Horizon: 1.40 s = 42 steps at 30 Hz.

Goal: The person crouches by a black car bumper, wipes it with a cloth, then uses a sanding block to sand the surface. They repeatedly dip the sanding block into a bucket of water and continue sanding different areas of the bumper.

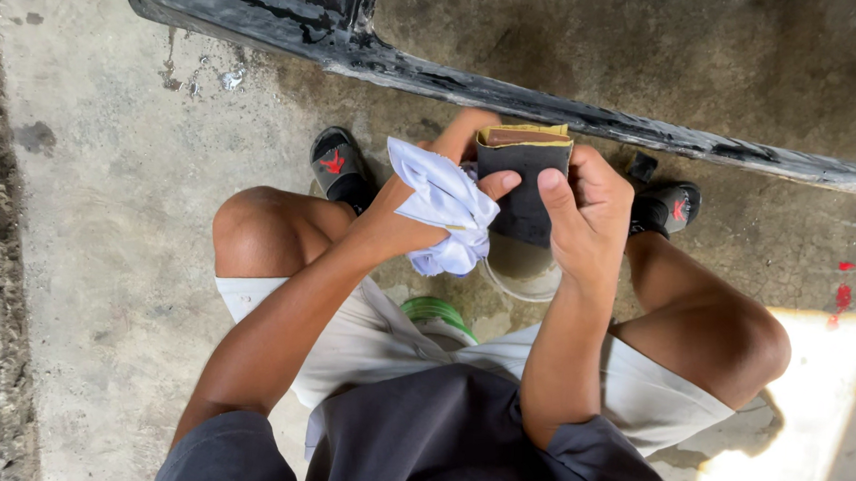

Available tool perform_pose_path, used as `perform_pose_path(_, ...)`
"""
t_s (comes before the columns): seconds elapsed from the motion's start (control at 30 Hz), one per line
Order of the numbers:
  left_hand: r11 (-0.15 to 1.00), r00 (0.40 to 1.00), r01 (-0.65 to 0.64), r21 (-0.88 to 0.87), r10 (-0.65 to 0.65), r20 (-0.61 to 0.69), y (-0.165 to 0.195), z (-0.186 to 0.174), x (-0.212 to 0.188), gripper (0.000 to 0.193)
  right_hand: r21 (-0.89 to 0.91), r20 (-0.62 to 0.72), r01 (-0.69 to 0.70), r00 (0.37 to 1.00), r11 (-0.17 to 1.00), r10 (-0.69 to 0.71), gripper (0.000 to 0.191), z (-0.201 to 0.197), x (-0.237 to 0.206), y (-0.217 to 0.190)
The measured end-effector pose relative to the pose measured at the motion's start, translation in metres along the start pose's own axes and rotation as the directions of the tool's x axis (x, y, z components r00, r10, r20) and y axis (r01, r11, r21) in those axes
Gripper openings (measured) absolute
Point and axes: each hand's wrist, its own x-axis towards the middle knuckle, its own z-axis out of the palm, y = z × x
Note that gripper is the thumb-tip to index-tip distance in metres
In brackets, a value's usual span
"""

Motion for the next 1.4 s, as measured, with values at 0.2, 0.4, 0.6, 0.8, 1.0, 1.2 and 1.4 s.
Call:
perform_pose_path(0.2,0.985,0.99,-0.136,0.108,0.14,-0.028,-0.002,-0.001,-0.005,0.041,0.057,0.056,-0.004,0.998,0.998,0.001,0.043,-0.008,-0.001,-0.001)
perform_pose_path(0.4,0.996,0.995,-0.09,0.004,0.09,-0.041,-0.011,0.001,-0.006,0.034,0.28,0.153,-0.12,0.985,0.952,0.079,0.055,-0.021,-0.001,0.011)
perform_pose_path(0.6,0.998,0.998,-0.053,0.026,0.054,-0.013,-0.007,0.001,-0.008,0.033,0.417,0.226,-0.228,0.964,0.88,0.142,0.058,-0.027,-0.004,0.028)
perform_pose_path(0.8,0.947,0.971,-0.218,0.236,0.234,-0.044,0.002,-0.003,-0.015,0.031,0.605,0.191,-0.312,0.95,0.733,0.246,0.064,-0.018,-0.018,0.054)
perform_pose_path(1.0,0.951,0.987,-0.157,0.265,0.154,0.033,0.008,-0.004,-0.017,0.029,0.756,0.263,-0.38,0.922,0.533,0.284,0.068,-0.026,-0.045,0.083)
perform_pose_path(1.2,0.935,0.984,-0.125,0.331,0.073,0.164,0.008,-0.002,-0.017,0.024,0.74,0.214,-0.426,0.883,0.52,0.418,0.078,-0.033,-0.076,0.087)
perform_pose_path(1.4,0.946,0.982,-0.16,0.281,0.125,0.139,0.005,0.002,-0.014,0.026,0.679,0.139,-0.396,0.896,0.618,0.422,0.076,-0.032,-0.081,0.083)
